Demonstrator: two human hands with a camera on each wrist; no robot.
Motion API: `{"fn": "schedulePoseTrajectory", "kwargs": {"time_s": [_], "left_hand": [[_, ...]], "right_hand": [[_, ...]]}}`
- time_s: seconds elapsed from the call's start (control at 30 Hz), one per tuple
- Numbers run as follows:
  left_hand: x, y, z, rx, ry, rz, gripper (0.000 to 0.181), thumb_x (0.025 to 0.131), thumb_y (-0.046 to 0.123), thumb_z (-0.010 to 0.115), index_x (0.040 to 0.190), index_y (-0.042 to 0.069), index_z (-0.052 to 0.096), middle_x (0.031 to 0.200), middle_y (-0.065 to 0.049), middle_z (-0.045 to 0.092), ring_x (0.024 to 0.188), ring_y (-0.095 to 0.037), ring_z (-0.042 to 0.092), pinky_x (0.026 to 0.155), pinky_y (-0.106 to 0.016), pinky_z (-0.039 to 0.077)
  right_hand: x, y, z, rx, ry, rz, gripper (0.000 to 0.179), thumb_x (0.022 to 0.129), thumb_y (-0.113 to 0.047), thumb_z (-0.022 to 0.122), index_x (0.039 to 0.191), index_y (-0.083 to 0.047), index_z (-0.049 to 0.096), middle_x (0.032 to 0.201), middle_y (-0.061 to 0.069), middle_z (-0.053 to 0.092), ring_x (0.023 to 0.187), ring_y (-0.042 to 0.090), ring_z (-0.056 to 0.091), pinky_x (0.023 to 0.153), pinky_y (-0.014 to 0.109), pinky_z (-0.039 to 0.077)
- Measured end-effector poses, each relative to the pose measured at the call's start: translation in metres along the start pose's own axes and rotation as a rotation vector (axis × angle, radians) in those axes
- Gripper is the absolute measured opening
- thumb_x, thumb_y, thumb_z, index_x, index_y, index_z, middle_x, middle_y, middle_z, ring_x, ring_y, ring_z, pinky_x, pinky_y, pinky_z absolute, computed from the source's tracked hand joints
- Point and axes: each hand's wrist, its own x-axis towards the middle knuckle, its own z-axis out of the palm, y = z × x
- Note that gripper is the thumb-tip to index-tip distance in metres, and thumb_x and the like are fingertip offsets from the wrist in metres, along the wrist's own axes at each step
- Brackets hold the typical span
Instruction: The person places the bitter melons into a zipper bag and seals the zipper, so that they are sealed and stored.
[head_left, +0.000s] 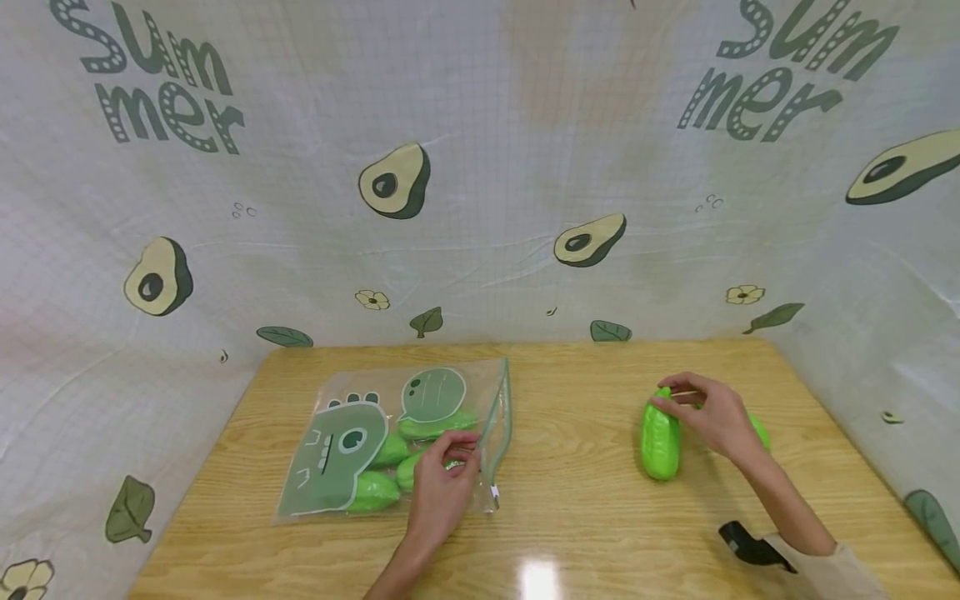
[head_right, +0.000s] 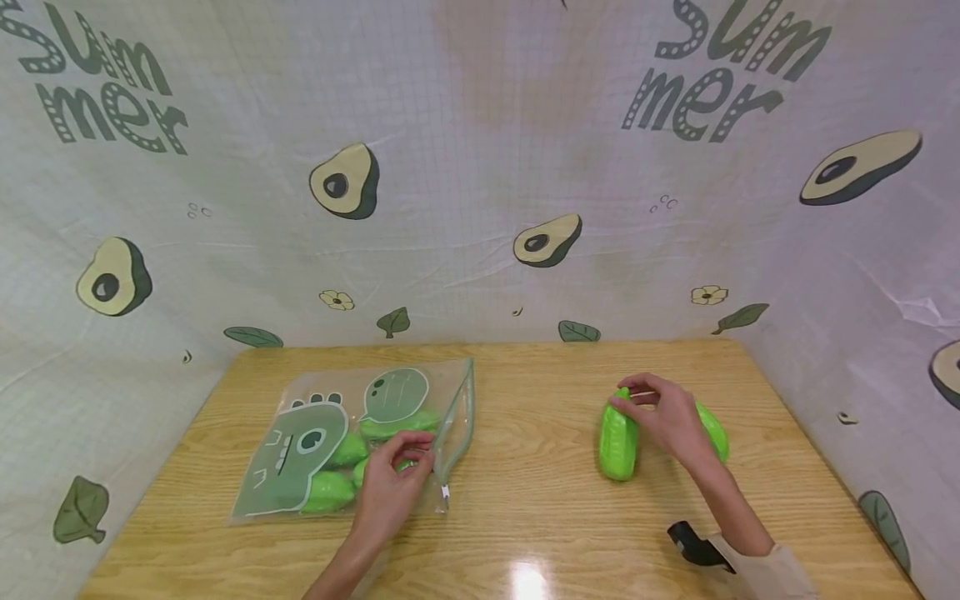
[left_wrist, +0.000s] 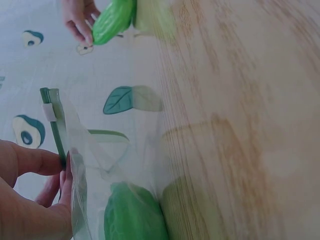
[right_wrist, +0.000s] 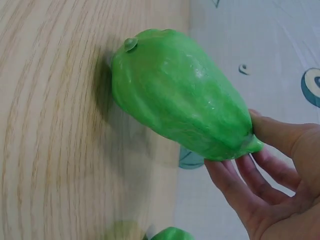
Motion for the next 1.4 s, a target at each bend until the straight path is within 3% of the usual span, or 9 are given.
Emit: {"fn": "schedulePoseTrajectory", "kwargs": {"time_s": [0.13,0.3,0.4,0.6,0.87,1.13,1.4], "left_hand": [[0.0,0.0,0.0,0.001,0.0,-0.001,0.018,0.09,-0.006,0.069,0.106,0.001,0.071,0.098,-0.009,0.071,0.086,-0.019,0.069,0.078,-0.024,0.058],[0.0,0.0,0.0,0.014,0.003,-0.007,0.017,0.09,-0.004,0.07,0.107,0.002,0.072,0.098,-0.008,0.071,0.087,-0.018,0.069,0.078,-0.025,0.059],[0.0,0.0,0.0,0.017,0.003,-0.01,0.017,0.09,-0.004,0.07,0.107,0.002,0.072,0.098,-0.008,0.071,0.087,-0.017,0.069,0.079,-0.024,0.058],[0.0,-0.001,0.001,0.005,0.002,-0.005,0.017,0.09,-0.004,0.07,0.106,0.002,0.072,0.098,-0.009,0.07,0.086,-0.017,0.068,0.078,-0.024,0.058],[0.0,0.0,0.001,0.005,0.009,-0.004,0.018,0.089,-0.005,0.07,0.106,0.001,0.072,0.098,-0.009,0.071,0.086,-0.018,0.069,0.078,-0.024,0.058],[0.0,0.001,0.002,0.006,0.012,-0.006,0.017,0.09,-0.006,0.069,0.105,0.001,0.072,0.098,-0.009,0.07,0.086,-0.018,0.068,0.077,-0.025,0.059],[0.0,0.001,0.001,0.02,0.014,-0.011,0.017,0.09,-0.004,0.07,0.106,0.002,0.072,0.098,-0.008,0.071,0.087,-0.017,0.068,0.077,-0.025,0.058]], "right_hand": [[0.0,0.0,0.002,0.045,0.003,0.011,0.04,0.095,-0.028,0.076,0.122,0.0,0.068,0.118,0.021,0.068,0.101,0.032,0.071,0.073,0.018,0.053],[0.001,-0.002,0.003,0.097,0.005,0.048,0.043,0.096,-0.033,0.074,0.124,-0.001,0.067,0.121,0.02,0.068,0.093,-0.001,0.066,0.074,0.017,0.052],[0.001,-0.003,0.004,0.139,0.008,0.072,0.046,0.097,-0.036,0.073,0.125,-0.001,0.066,0.122,0.02,0.067,0.09,-0.012,0.06,0.075,0.016,0.052],[0.003,-0.007,0.008,0.216,0.024,0.111,0.048,0.097,-0.037,0.072,0.127,0.0,0.064,0.119,0.017,0.067,0.089,-0.008,0.062,0.074,0.015,0.051],[0.006,-0.009,0.014,0.307,0.06,0.153,0.051,0.095,-0.036,0.075,0.128,0.001,0.063,0.107,-0.005,0.067,0.089,-0.006,0.064,0.073,0.016,0.053],[0.013,-0.011,0.022,0.373,0.085,0.177,0.05,0.097,-0.031,0.074,0.13,0.004,0.061,0.112,0.005,0.064,0.09,-0.005,0.063,0.076,0.018,0.057],[0.018,-0.016,0.031,0.507,0.115,0.182,0.051,0.096,-0.025,0.075,0.131,0.008,0.059,0.105,-0.004,0.064,0.091,-0.002,0.065,0.079,0.026,0.061]]}}
